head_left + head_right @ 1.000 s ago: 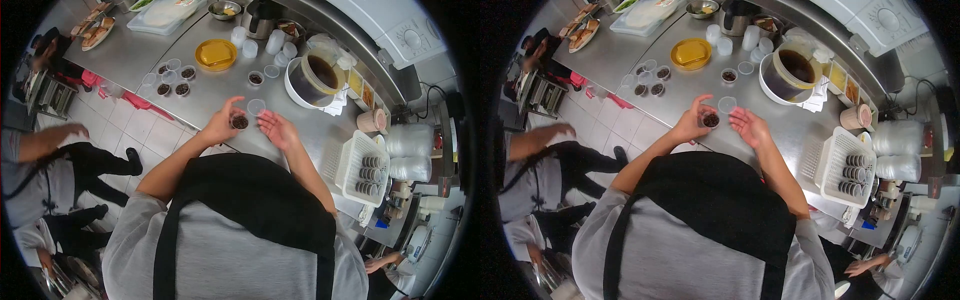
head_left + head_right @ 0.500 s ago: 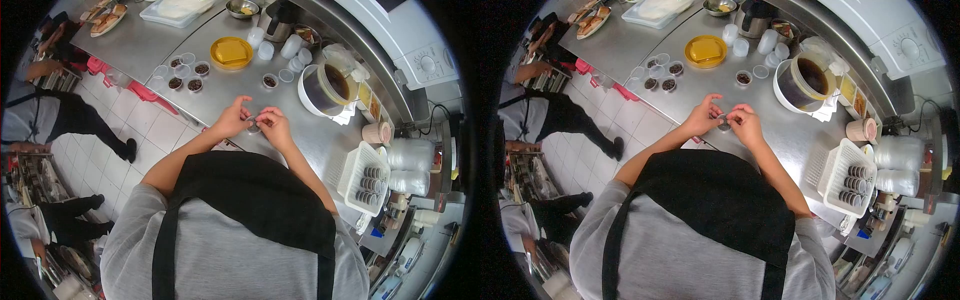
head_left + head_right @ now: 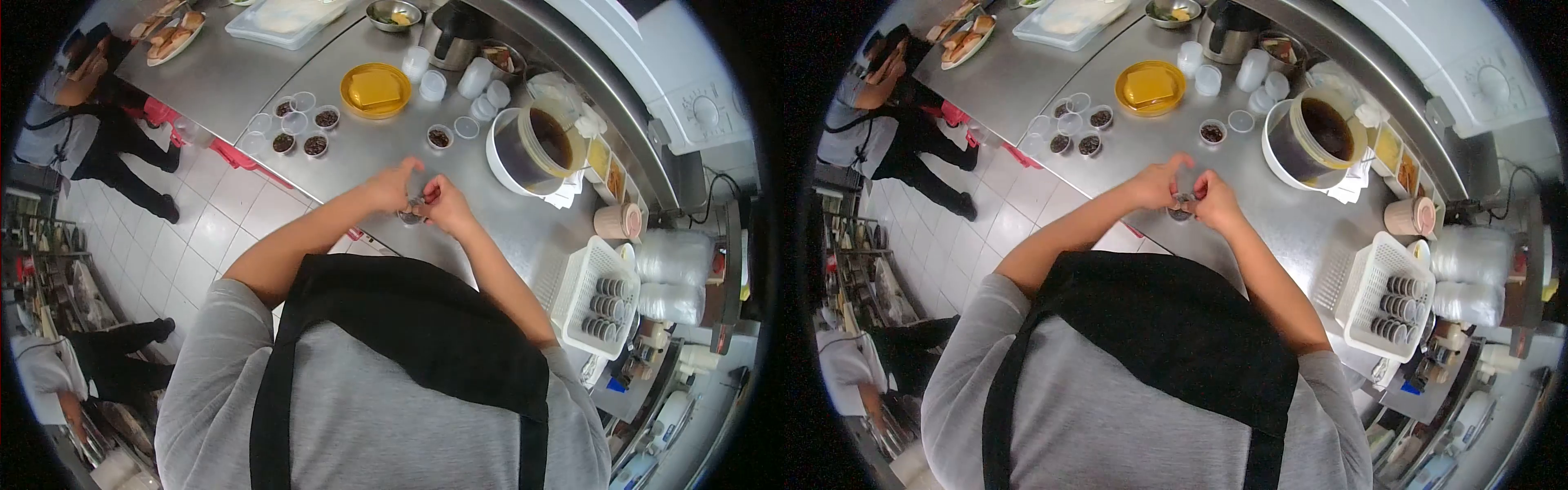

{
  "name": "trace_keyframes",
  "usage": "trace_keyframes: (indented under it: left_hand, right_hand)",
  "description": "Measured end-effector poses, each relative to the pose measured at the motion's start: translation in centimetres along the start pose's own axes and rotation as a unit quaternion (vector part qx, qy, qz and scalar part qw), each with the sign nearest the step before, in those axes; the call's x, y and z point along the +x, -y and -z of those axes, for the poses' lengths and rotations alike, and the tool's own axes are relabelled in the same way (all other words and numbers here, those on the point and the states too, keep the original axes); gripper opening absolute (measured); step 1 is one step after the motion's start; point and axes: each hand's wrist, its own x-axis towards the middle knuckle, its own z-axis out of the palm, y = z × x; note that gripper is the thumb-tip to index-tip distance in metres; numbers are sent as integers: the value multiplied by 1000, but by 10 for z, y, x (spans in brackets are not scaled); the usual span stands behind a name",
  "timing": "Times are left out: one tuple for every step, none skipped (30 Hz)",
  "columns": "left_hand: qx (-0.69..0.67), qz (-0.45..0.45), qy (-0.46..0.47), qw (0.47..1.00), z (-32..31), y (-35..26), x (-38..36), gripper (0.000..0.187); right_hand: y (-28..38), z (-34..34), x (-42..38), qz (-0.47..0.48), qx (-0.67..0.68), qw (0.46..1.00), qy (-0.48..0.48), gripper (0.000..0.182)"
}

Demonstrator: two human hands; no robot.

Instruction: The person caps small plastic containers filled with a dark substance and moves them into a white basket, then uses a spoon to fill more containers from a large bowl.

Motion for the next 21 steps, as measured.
trace_keyframes:
  left_hand:
    - [-8,-27,0,1000,8,6,3,85]
    - [-15,-56,0,998,13,7,11,86]
    - [-24,-86,-65,994,15,3,21,88]
    - [-33,-115,-130,984,15,-1,31,89]
    - [-45,-142,-195,969,15,-4,41,90]
    - [-20,-166,-231,959,13,-7,52,89]
    - [5,-188,-267,945,10,-11,62,87]
    - [31,-208,-304,929,8,-13,71,86]
    - [-6,-196,-273,942,5,-13,77,85]
    - [-44,-181,-242,952,2,-12,81,85]
    - [-83,-164,-210,960,-1,-9,83,85]
    - [-101,-166,-200,960,1,-11,76,85]
    - [-119,-168,-189,960,1,-12,66,85]
    - [-136,-169,-178,960,0,-12,56,85]
    - [-146,-167,-178,959,-3,-9,46,86]
    - [-156,-165,-179,957,-4,-6,37,86]
    - [-166,-163,-181,956,-4,-1,29,87]
    - [-161,-159,-177,958,-5,4,24,88]
    - [-156,-156,-172,960,-6,10,20,89]
    - [-152,-152,-168,962,-7,15,16,91]
    - [-150,-143,-167,964,-6,14,12,91]
  right_hand:
    - [0,2,-2,-2,8,1000,-1,38]
    - [-3,3,-5,5,32,999,-4,35]
    - [-8,3,-7,14,56,998,-9,33]
    - [-11,4,-7,23,81,996,-13,31]
    - [-15,7,-5,6,160,987,-26,27]
    - [-20,9,-3,-11,236,971,-36,25]
    - [-22,11,0,-27,311,949,-44,24]
    - [-25,15,3,-18,363,929,-74,22]
    - [-27,22,7,-9,412,905,-102,22]
    - [-29,27,10,-2,460,879,-128,23]
    - [-31,32,16,-10,487,862,-142,24]
    - [-30,36,22,-20,514,843,-155,25]
    - [-31,39,26,-30,541,824,-167,27]
    - [-33,40,27,-33,551,818,-161,28]
    - [-32,41,28,-36,561,813,-155,28]
    - [-31,42,29,-37,570,807,-148,29]
    - [-31,41,27,-20,557,821,-121,32]
    - [-31,37,28,6,514,851,-104,30]
    - [-30,33,28,33,469,878,-86,29]
    - [-30,29,28,60,422,902,-68,28]
    - [-23,22,25,92,324,936,-101,24]
